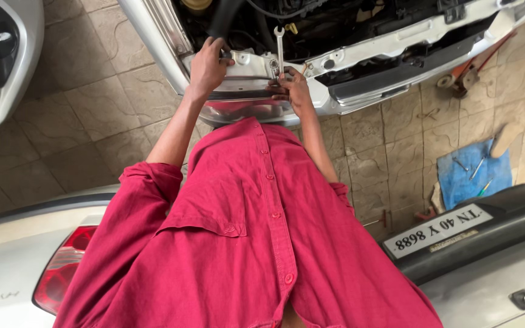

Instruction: The person uses a wrench to tighten bolts on the front bumper and radiator support of a white car with the hood open. They work on both the left and right sides of the front frame, reaching into the engine bay to secure components.

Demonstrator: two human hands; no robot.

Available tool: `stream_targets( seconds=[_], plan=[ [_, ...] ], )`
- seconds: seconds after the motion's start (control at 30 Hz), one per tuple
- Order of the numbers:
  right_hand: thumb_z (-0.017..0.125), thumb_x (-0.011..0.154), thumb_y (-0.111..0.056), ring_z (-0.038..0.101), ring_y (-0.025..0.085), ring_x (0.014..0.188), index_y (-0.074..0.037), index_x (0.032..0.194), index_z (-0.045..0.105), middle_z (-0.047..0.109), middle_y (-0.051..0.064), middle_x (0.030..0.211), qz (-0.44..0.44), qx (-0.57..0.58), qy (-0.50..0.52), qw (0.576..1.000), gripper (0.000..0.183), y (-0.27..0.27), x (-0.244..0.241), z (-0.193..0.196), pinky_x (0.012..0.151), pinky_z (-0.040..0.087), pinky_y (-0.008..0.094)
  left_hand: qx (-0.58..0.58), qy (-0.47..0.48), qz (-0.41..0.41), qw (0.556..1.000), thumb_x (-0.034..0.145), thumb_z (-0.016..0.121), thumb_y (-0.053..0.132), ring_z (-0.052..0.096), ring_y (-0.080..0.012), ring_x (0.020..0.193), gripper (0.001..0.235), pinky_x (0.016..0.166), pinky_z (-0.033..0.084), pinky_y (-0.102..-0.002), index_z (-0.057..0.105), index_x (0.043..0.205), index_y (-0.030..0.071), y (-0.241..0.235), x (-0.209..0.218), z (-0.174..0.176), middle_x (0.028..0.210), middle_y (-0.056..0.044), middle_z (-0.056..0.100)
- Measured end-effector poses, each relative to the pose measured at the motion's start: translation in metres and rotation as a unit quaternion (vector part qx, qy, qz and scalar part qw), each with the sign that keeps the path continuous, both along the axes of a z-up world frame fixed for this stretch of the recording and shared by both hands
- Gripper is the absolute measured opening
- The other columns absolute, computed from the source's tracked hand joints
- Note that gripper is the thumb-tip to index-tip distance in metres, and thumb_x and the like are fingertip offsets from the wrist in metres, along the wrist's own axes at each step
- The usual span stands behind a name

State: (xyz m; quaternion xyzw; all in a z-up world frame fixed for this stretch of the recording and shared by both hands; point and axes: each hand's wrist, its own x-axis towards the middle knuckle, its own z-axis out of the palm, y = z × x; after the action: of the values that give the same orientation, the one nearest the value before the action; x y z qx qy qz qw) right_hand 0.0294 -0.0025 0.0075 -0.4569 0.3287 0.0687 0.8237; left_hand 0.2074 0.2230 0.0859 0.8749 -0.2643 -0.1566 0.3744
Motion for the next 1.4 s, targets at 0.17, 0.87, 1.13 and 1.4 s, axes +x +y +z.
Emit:
stream_targets(
  seconds=[0.17,0.87,1.13,1.4],
  plan=[
    [0.063,0.104,-0.023,0.079,0.026,0.081,-0.003,0.116,0.059,0.076,0.016,0.095,-0.015,-0.068,0.005,0.998,0.025,0.009,-0.003,-0.001,0.058,0.064,0.034,-0.016,-0.007,-0.007,1.0,0.089,0.08,0.012,0.062,-0.044,0.095,0.026,0.073,0.047,-0.054,0.063,0.107,0.006,-0.001,0.004,-0.014,0.11,-0.014,0.062],
    [0.066,0.102,-0.035,0.08,0.023,0.079,-0.005,0.115,0.06,0.076,0.014,0.094,-0.001,-0.08,-0.042,0.996,0.033,0.011,-0.009,0.001,0.058,0.062,0.029,-0.013,-0.014,0.021,1.0,0.09,0.08,0.014,0.065,-0.0413,0.094,0.028,0.073,0.047,-0.053,0.061,0.109,0.007,0.002,-0.005,-0.025,0.108,-0.013,0.061],
    [0.067,0.101,-0.035,0.08,0.024,0.079,-0.004,0.116,0.06,0.077,0.015,0.094,0.008,-0.077,-0.054,0.996,0.035,0.009,-0.01,-0.001,0.058,0.062,0.03,-0.022,-0.03,0.027,0.999,0.091,0.079,0.013,0.066,-0.0392,0.089,0.028,0.071,0.048,-0.052,0.061,0.11,0.007,0.0,-0.01,-0.029,0.108,-0.012,0.061],
    [0.067,0.101,-0.035,0.08,0.024,0.078,-0.004,0.116,0.059,0.076,0.015,0.094,0.008,-0.069,-0.052,0.996,0.035,0.008,-0.01,-0.002,0.057,0.062,0.03,-0.016,-0.041,0.031,0.999,0.093,0.079,0.014,0.067,-0.0387,0.088,0.027,0.069,0.049,-0.052,0.061,0.112,0.007,0.001,-0.012,-0.039,0.109,-0.012,0.06]
  ],
)
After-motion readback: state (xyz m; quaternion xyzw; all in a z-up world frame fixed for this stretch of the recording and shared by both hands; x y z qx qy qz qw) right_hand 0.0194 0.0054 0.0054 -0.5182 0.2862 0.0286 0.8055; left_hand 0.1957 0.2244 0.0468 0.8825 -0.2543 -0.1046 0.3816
